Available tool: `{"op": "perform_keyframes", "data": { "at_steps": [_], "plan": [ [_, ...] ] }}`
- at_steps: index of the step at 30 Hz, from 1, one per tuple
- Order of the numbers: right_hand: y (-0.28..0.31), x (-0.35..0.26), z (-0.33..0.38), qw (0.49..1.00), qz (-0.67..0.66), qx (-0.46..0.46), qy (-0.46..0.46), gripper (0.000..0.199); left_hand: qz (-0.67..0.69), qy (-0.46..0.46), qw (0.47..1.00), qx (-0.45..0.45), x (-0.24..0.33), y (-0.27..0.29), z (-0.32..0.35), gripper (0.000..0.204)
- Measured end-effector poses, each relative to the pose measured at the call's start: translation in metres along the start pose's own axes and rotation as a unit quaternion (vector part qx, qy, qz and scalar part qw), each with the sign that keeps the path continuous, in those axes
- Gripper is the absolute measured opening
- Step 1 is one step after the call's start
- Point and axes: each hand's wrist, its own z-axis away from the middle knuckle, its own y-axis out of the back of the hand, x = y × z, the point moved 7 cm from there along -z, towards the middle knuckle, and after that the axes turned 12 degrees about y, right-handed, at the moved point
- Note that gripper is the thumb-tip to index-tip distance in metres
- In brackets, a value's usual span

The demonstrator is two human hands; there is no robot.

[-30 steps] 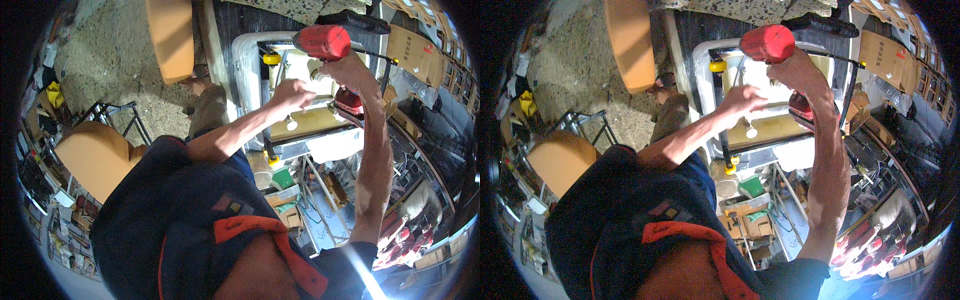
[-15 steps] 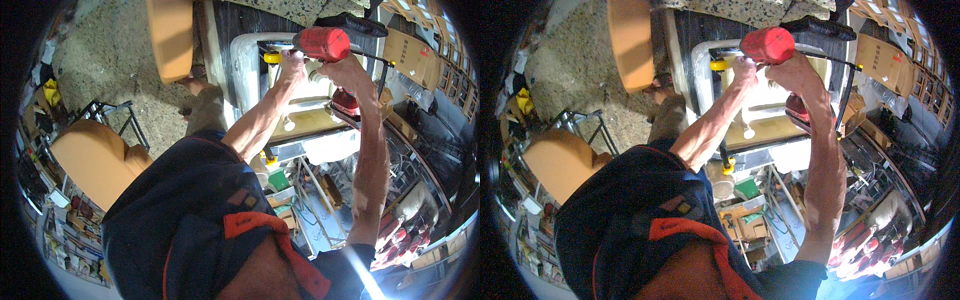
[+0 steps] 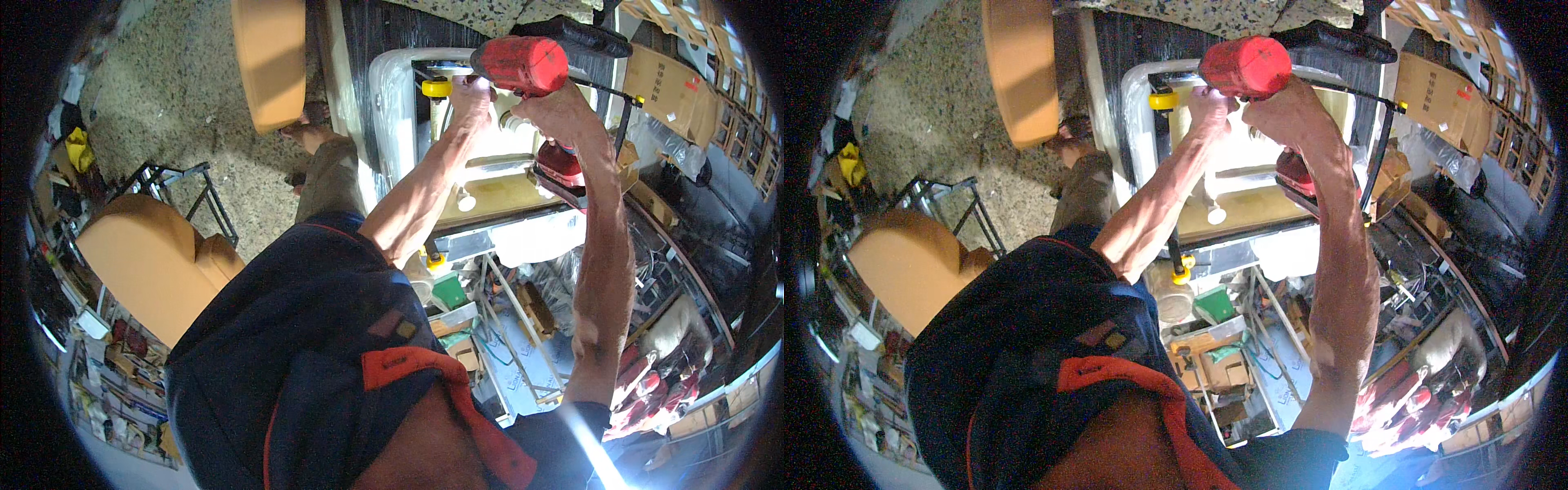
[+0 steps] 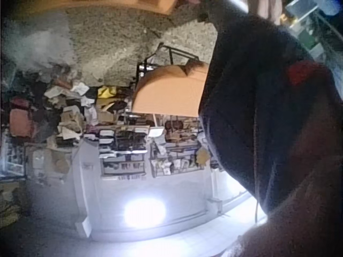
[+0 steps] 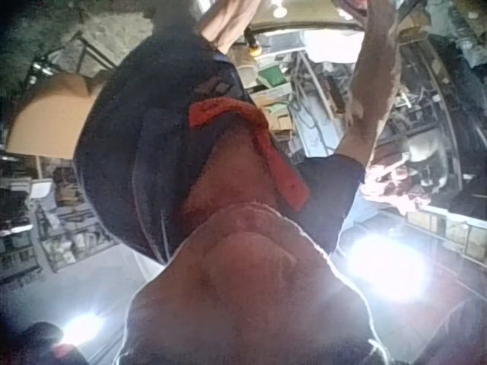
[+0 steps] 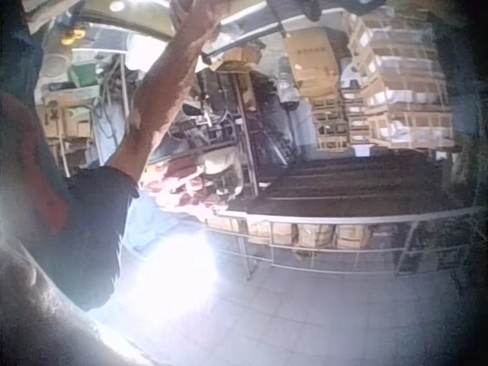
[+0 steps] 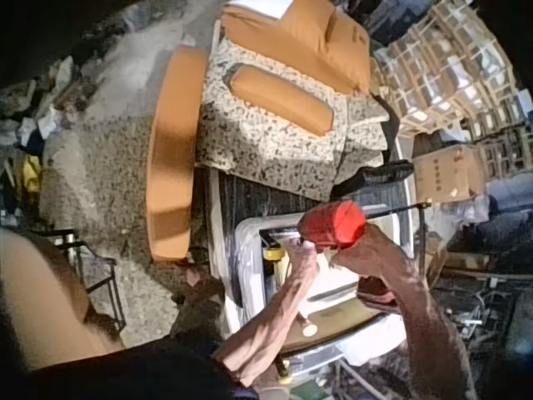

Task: The person assembles a chair by attaching a metal frame to a white plastic seat base using a red cordless drill. They position the frame, insert screws, and tighten them at multiple points around the perimeter of the seat base.

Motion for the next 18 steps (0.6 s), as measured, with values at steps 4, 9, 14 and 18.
{"op": "perform_keyframes", "data": {
  "at_steps": [4, 9, 14, 18],
  "plan": [
    [-0.002, 0.002, -0.004, 1.000, 0.016, 0.008, 0.020, 0.033, 0.010, -0.006, 1.000, 0.002, 0.001, 0.001, 0.000, 0.020],
    [-0.008, 0.004, -0.018, 0.992, 0.071, 0.020, 0.098, 0.033, 0.017, 0.016, 1.000, -0.011, 0.002, -0.002, 0.002, 0.025],
    [-0.011, 0.007, -0.028, 0.994, 0.064, 0.016, 0.092, 0.030, 0.005, 0.040, 0.999, -0.001, -0.010, 0.003, -0.012, 0.027],
    [-0.010, -0.003, -0.023, 0.995, 0.052, -0.011, 0.081, 0.031, 0.057, 0.037, 0.997, -0.027, -0.015, 0.007, -0.013, 0.027]
  ]
}}
